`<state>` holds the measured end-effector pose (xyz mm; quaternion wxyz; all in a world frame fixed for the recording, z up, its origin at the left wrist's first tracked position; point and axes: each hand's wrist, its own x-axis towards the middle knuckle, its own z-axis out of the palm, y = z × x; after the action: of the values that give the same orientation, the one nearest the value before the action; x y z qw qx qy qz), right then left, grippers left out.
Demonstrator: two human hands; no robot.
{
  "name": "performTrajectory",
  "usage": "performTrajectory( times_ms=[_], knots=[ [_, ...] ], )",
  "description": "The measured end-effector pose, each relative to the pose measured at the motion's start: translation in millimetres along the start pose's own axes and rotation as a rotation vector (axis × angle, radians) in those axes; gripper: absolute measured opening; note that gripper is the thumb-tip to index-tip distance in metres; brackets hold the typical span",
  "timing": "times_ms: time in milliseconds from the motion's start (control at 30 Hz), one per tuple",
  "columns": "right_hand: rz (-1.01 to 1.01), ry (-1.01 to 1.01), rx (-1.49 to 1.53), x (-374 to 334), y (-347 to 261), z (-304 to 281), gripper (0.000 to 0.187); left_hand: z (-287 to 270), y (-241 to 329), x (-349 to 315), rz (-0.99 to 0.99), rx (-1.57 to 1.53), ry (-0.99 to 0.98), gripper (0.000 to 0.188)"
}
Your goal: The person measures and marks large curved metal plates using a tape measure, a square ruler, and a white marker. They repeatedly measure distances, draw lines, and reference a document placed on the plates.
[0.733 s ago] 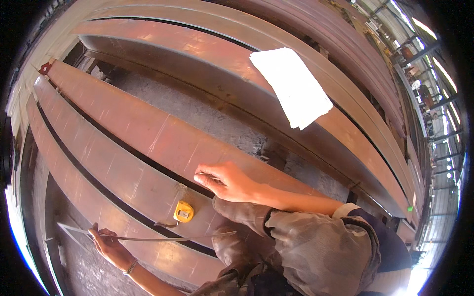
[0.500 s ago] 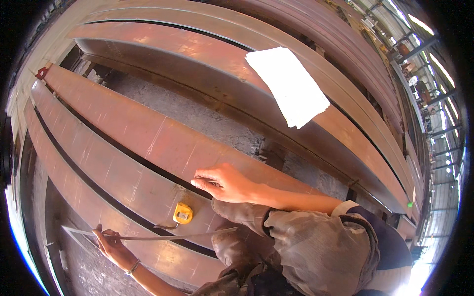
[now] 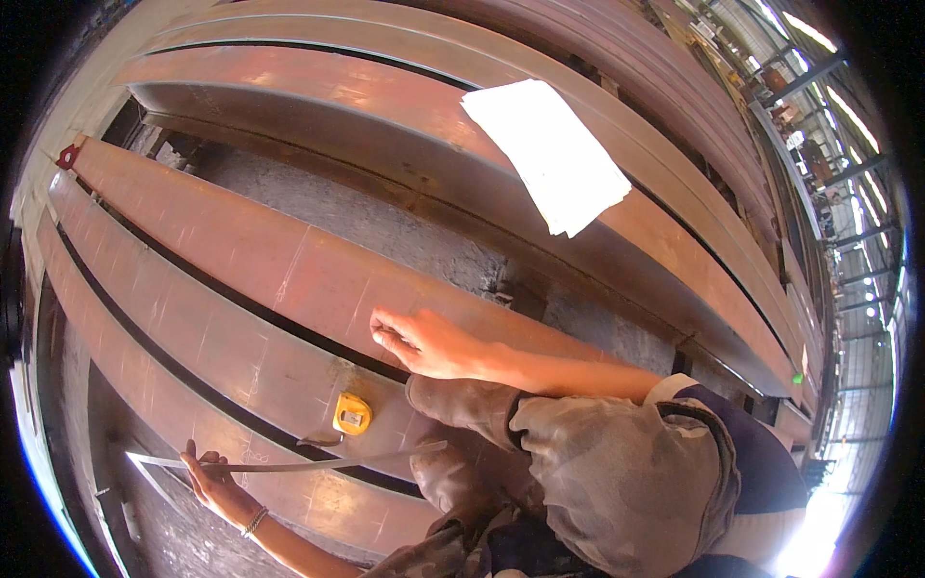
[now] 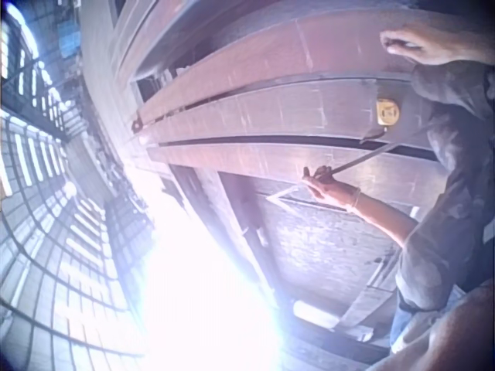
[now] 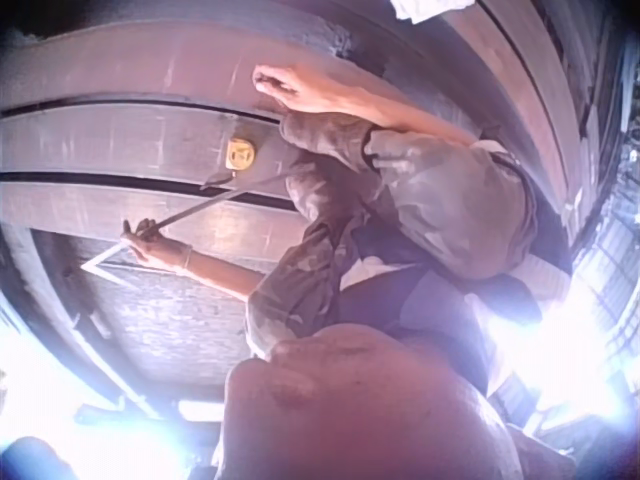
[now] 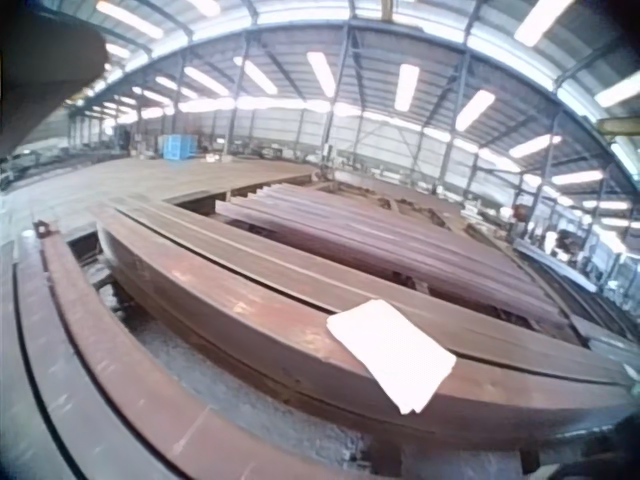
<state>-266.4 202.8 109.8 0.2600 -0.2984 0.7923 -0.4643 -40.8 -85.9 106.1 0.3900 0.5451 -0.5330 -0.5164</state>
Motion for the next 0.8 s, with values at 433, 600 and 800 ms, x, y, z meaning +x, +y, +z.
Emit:
performTrajectory(
  times_ms=[433,600,800],
  knots=[
    [0.031,-0.196,-0.149,0.0,14.2,8.6,0.024,-0.8,-15.9,1.4,-0.053,-0.034,-0.047,0.049],
    [-0.006,-0.189,-0.149,-0.2,16.2,8.4,0.023,0.0,-16.2,1.5,-0.072,-0.031,-0.048,0.048],
    [0.001,-0.192,-0.165,1.0,19.0,9.7,0.021,0.5,-22.5,2.6,-0.093,-0.026,-0.068,0.049]
  ],
)
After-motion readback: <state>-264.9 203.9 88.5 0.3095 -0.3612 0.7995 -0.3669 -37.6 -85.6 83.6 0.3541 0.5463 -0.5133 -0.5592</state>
